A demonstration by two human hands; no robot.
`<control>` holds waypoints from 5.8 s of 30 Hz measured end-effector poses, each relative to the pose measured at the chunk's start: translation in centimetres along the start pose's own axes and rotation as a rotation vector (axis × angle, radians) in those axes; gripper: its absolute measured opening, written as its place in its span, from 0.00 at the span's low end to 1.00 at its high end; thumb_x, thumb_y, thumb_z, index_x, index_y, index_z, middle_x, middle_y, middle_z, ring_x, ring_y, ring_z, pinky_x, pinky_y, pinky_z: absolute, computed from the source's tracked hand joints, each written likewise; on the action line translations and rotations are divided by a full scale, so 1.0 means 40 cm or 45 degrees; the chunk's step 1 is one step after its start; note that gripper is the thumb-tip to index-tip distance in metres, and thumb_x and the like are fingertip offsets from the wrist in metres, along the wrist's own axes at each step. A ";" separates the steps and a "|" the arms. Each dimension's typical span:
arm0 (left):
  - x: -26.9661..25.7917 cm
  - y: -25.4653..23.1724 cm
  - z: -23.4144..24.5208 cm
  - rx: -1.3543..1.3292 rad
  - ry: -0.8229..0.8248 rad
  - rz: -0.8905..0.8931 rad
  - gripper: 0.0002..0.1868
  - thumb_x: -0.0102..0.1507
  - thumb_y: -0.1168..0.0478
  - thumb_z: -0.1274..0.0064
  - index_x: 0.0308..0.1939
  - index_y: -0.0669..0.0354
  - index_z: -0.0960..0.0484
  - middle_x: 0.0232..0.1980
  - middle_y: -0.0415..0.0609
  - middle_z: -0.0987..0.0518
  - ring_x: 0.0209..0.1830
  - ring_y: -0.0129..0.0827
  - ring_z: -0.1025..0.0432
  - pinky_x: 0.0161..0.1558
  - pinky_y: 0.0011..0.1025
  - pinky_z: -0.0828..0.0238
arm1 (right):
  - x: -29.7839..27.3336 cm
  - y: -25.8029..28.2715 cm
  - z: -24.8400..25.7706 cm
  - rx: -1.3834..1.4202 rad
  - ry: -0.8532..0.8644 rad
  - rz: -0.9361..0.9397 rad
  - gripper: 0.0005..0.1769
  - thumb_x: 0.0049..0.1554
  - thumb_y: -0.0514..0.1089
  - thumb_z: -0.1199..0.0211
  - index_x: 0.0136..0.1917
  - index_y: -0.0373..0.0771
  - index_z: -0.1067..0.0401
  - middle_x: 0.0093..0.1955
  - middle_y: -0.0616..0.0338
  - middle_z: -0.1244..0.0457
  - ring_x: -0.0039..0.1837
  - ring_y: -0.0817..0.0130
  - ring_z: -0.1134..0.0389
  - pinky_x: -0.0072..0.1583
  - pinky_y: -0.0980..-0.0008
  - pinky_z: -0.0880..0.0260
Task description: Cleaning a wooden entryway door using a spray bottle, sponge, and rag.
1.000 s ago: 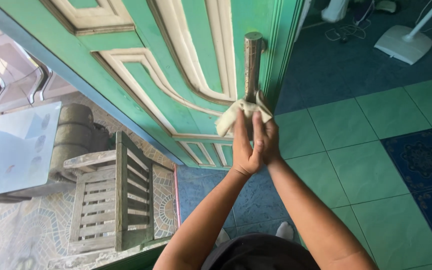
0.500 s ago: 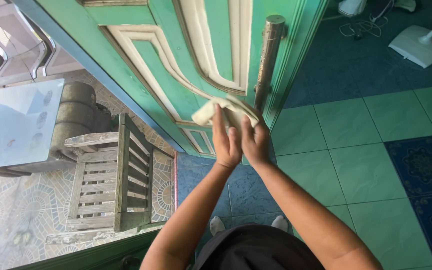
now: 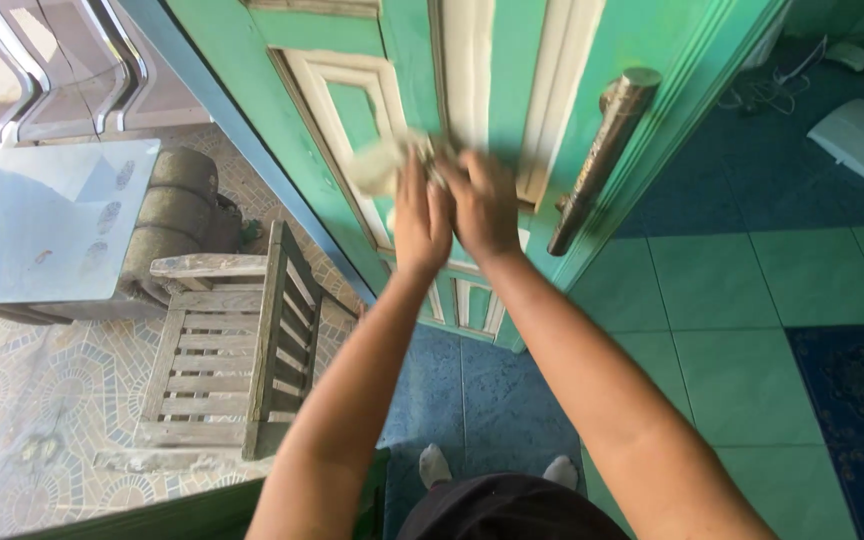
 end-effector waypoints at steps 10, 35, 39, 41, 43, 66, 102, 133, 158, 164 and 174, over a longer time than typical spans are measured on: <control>-0.097 -0.026 0.011 -0.189 -0.146 0.312 0.23 0.70 0.57 0.55 0.67 0.64 0.25 0.61 0.63 0.21 0.61 0.54 0.23 0.61 0.41 0.27 | -0.125 -0.064 0.022 0.232 -0.090 -0.389 0.15 0.58 0.36 0.39 0.59 0.38 0.23 0.50 0.52 0.35 0.51 0.51 0.29 0.51 0.58 0.27; 0.003 -0.060 0.146 -0.266 -0.581 0.174 0.24 0.67 0.66 0.49 0.67 0.62 0.31 0.59 0.54 0.26 0.52 0.37 0.25 0.45 0.33 0.23 | -0.010 0.076 0.034 0.310 -0.224 -0.127 0.20 0.64 0.36 0.38 0.70 0.42 0.26 0.60 0.51 0.42 0.56 0.56 0.35 0.57 0.62 0.30; 0.053 -0.024 0.099 0.015 -0.315 -0.020 0.26 0.64 0.70 0.48 0.68 0.65 0.29 0.62 0.59 0.24 0.58 0.56 0.26 0.57 0.43 0.26 | 0.011 0.061 -0.016 -0.152 -0.031 -0.053 0.21 0.62 0.43 0.35 0.68 0.46 0.24 0.61 0.60 0.41 0.60 0.54 0.36 0.63 0.57 0.37; -0.010 0.071 0.046 -0.022 -0.138 0.308 0.23 0.62 0.66 0.49 0.62 0.63 0.25 0.58 0.60 0.22 0.50 0.53 0.23 0.52 0.42 0.25 | -0.071 0.040 -0.034 -0.260 0.071 -0.075 0.18 0.59 0.42 0.36 0.62 0.48 0.22 0.59 0.59 0.40 0.58 0.53 0.37 0.60 0.55 0.39; -0.084 0.152 -0.009 -0.070 0.065 0.603 0.22 0.59 0.63 0.50 0.57 0.62 0.21 0.55 0.61 0.19 0.42 0.51 0.20 0.47 0.41 0.24 | -0.140 0.011 -0.051 -0.382 0.153 -0.105 0.15 0.56 0.41 0.37 0.57 0.50 0.20 0.58 0.57 0.40 0.57 0.51 0.37 0.57 0.53 0.42; -0.500 0.110 0.093 0.361 0.323 0.464 0.11 0.50 0.62 0.37 0.29 0.59 0.24 0.27 0.48 0.21 0.38 0.43 0.24 0.64 0.54 0.40 | -0.541 -0.142 -0.181 0.826 1.631 -0.229 0.26 0.50 0.40 0.34 0.63 0.50 0.27 0.46 0.57 0.32 0.48 0.63 0.29 0.51 0.65 0.28; -1.727 -1.193 0.546 0.293 -2.276 0.851 0.08 0.65 0.64 0.39 0.46 0.65 0.15 0.38 0.38 0.18 0.35 0.18 0.28 0.36 0.21 0.30 | -0.916 1.033 0.477 1.742 2.460 0.569 0.12 0.59 0.45 0.32 0.52 0.34 0.22 0.43 0.66 0.32 0.44 0.81 0.34 0.46 0.75 0.32; -2.200 -1.421 0.266 0.932 -2.406 1.517 0.38 0.61 0.72 0.58 0.76 0.51 0.40 0.59 0.64 0.21 0.59 0.55 0.25 0.58 0.44 0.29 | -1.604 1.156 0.982 1.458 3.133 0.708 0.22 0.63 0.44 0.41 0.69 0.39 0.35 0.55 0.57 0.29 0.56 0.69 0.28 0.55 0.64 0.25; -2.419 -1.371 -0.015 1.441 -2.088 2.267 0.29 0.60 0.70 0.54 0.68 0.68 0.27 0.76 0.62 0.35 0.74 0.58 0.37 0.71 0.46 0.38 | -2.144 0.898 0.698 0.690 2.623 2.050 0.20 0.54 0.50 0.32 0.58 0.41 0.24 0.55 0.50 0.29 0.58 0.52 0.28 0.58 0.57 0.29; -2.482 -1.314 -0.075 1.304 -2.226 2.251 0.30 0.61 0.68 0.51 0.69 0.64 0.28 0.77 0.62 0.36 0.72 0.58 0.36 0.69 0.44 0.36 | -2.240 0.911 0.612 0.591 2.517 1.986 0.19 0.53 0.50 0.31 0.56 0.42 0.23 0.55 0.51 0.29 0.58 0.52 0.28 0.59 0.56 0.28; -2.567 -1.218 -0.166 1.213 -2.328 2.244 0.30 0.62 0.68 0.49 0.71 0.62 0.29 0.78 0.59 0.36 0.74 0.56 0.37 0.69 0.43 0.36 | -2.404 0.871 0.667 0.954 2.408 2.072 0.28 0.50 0.45 0.31 0.64 0.42 0.28 0.66 0.41 0.39 0.66 0.41 0.37 0.64 0.51 0.34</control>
Point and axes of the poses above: each hand's wrist, its own x-axis towards the middle knuckle, its own z-axis out of the back of the hand, y = z × x, the point moved 7 cm from there along x, towards the middle knuckle
